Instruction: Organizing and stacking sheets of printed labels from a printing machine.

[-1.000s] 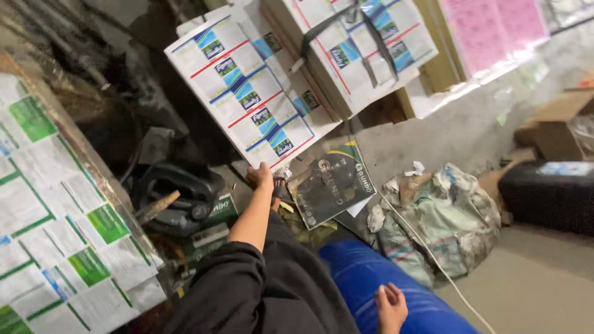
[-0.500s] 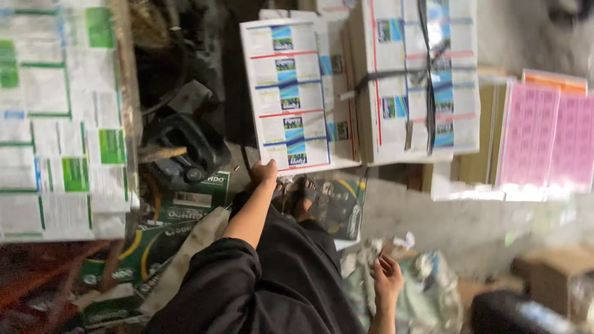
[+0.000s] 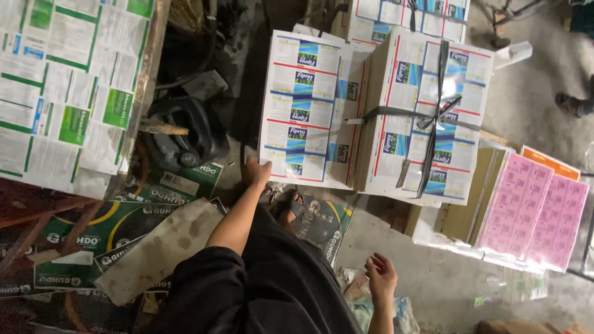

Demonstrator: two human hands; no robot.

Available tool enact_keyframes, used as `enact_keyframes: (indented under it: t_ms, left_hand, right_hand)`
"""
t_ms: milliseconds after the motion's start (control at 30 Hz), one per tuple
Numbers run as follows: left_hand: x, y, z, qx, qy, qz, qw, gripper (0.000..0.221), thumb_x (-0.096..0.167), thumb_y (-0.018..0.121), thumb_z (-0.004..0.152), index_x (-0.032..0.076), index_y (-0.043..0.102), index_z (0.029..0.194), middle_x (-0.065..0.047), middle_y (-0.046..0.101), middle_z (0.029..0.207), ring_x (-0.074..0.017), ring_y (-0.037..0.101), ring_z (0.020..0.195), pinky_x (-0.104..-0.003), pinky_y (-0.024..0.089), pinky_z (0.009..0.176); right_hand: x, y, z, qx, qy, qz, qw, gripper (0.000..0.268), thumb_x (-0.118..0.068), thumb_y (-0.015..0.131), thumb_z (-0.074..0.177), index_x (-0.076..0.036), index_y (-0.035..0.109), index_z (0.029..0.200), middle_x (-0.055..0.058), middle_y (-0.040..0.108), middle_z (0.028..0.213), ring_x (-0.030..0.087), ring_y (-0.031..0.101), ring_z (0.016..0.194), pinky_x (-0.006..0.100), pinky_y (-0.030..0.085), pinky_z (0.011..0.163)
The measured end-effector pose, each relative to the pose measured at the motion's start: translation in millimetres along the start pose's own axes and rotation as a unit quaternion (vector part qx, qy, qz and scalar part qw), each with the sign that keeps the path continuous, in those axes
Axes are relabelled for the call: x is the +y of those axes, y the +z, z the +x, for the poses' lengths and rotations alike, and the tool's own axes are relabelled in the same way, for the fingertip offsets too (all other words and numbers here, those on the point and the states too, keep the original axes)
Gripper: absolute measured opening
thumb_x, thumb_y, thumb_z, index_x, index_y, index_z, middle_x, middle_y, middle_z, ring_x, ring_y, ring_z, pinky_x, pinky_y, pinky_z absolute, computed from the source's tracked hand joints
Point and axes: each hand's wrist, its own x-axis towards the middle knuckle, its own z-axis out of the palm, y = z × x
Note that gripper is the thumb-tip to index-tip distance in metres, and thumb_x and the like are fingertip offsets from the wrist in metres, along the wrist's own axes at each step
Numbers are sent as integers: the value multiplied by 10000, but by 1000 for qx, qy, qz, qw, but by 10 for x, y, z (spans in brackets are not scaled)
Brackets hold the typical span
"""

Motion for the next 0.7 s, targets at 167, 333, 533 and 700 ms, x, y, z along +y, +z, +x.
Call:
enact_keyframes:
  t_ms: [167,333,533,700]
  left_hand:
    - [254,-81,424,-161,-7,-51,986,496,345,818,789,15,718,1145,-181,750,1038,-375,722,938,-474,551,793]
    - [12,297,514,-249,2,-233,940,445,187,730,844,2,592,1225,-129,707,1061,-303,683,934,-459,549,765]
    - [288,-229,334,-321,-4,-271,908,409,115,718,904,-30,615,1273,-170,727,1143,-272,719,987,-451,595,804]
    - [152,-1012,110,-363,-99,-257,890,378,142,709,884,43,640,1241,-132,731,1112,-270,722,989,-466,604,812]
  right_hand:
    - [-44,89,170,-36,-20,-17,999,447,-205,732,903,-20,651,1302,158,750,1153,212,719,929,348,575,736]
    - [-49,189,332,-74,-23,-36,996,455,-220,722,893,-42,640,1303,133,758,1147,212,734,923,351,585,734]
    - [158,849,896,-162,5,17,987,485,-309,695,929,-21,637,1315,176,753,1147,241,731,898,385,604,740]
    - [-572,1413,858,-199,290,427,833,825,-732,362,905,-43,508,1333,257,640,1211,371,674,1038,481,563,856]
